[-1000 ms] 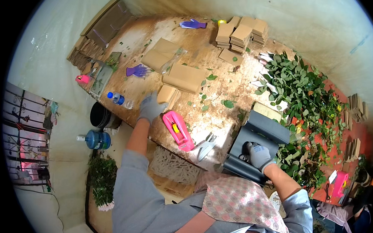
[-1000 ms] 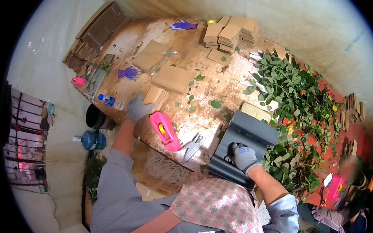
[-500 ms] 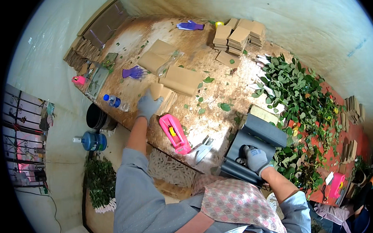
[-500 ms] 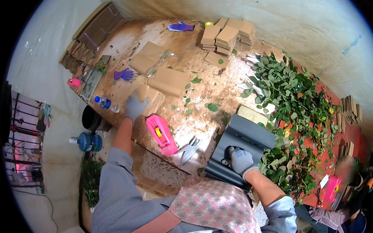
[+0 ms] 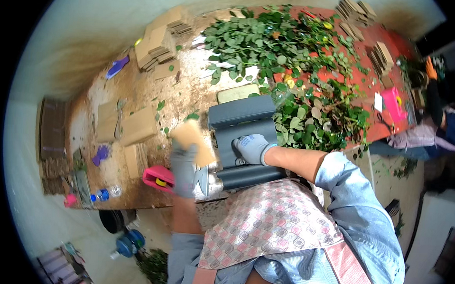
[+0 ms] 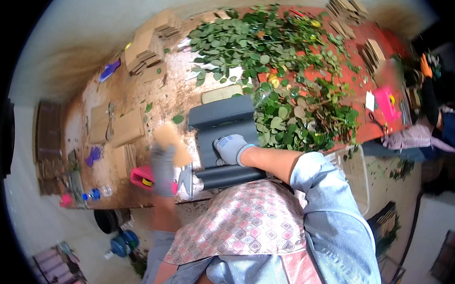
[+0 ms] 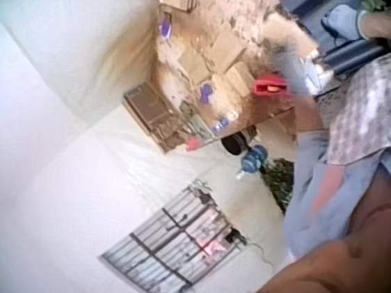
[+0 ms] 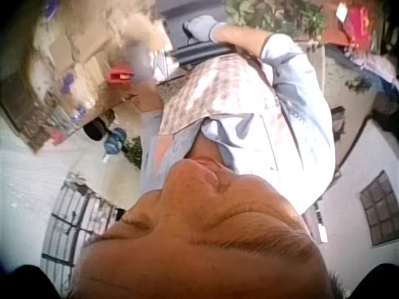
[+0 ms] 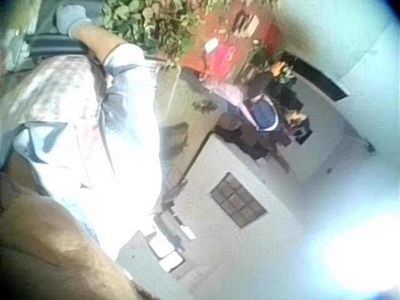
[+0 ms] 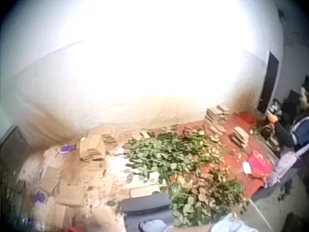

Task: The person arranges green leaves and stems into a black rectangular tray using both hands. They repeatedly pick up bunches of foliage from a cluttered table, place them into the tray, and adjust the arrangement. The workspace is filled with cardboard pieces and loose leaves.

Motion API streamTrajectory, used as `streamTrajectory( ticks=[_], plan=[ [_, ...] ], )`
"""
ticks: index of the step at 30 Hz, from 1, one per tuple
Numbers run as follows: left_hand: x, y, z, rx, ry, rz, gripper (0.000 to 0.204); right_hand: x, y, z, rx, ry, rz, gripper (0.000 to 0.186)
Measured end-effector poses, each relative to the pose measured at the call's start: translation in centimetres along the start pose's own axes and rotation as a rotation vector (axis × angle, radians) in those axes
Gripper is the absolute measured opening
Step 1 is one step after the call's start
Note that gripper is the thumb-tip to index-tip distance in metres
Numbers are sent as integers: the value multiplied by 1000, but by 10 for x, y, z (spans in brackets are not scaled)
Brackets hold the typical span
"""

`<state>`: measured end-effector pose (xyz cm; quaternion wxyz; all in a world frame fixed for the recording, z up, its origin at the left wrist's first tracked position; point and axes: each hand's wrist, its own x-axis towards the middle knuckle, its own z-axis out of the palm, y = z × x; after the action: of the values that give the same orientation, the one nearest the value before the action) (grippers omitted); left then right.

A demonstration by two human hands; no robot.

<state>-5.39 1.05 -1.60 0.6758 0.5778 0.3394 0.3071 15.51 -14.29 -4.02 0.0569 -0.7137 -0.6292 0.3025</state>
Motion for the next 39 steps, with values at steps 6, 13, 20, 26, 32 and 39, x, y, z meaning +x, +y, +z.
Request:
streamTrajectory(
  ticks=[6,13,20,26,32,39],
  plan=[
    [8,-67,46,80,-388,-447,34,-10,15,4,267,-1,64,47],
    [30,-48,63,1003,-454,-221,37,-14,9,-16,707,-105,381,47],
    [12,-6,72,1186,-526,-104,34,7,25,29,316,154,308,35],
    [-35,30,75,1086,-942,155,31,7,21,23,332,182,346,33],
    [-32,13,81,1321,-962,38,27,2,11,9,86,238,276,24],
    [-41,4,84,1351,-887,63,26,9,2,17,-422,547,-188,22]
  ],
)
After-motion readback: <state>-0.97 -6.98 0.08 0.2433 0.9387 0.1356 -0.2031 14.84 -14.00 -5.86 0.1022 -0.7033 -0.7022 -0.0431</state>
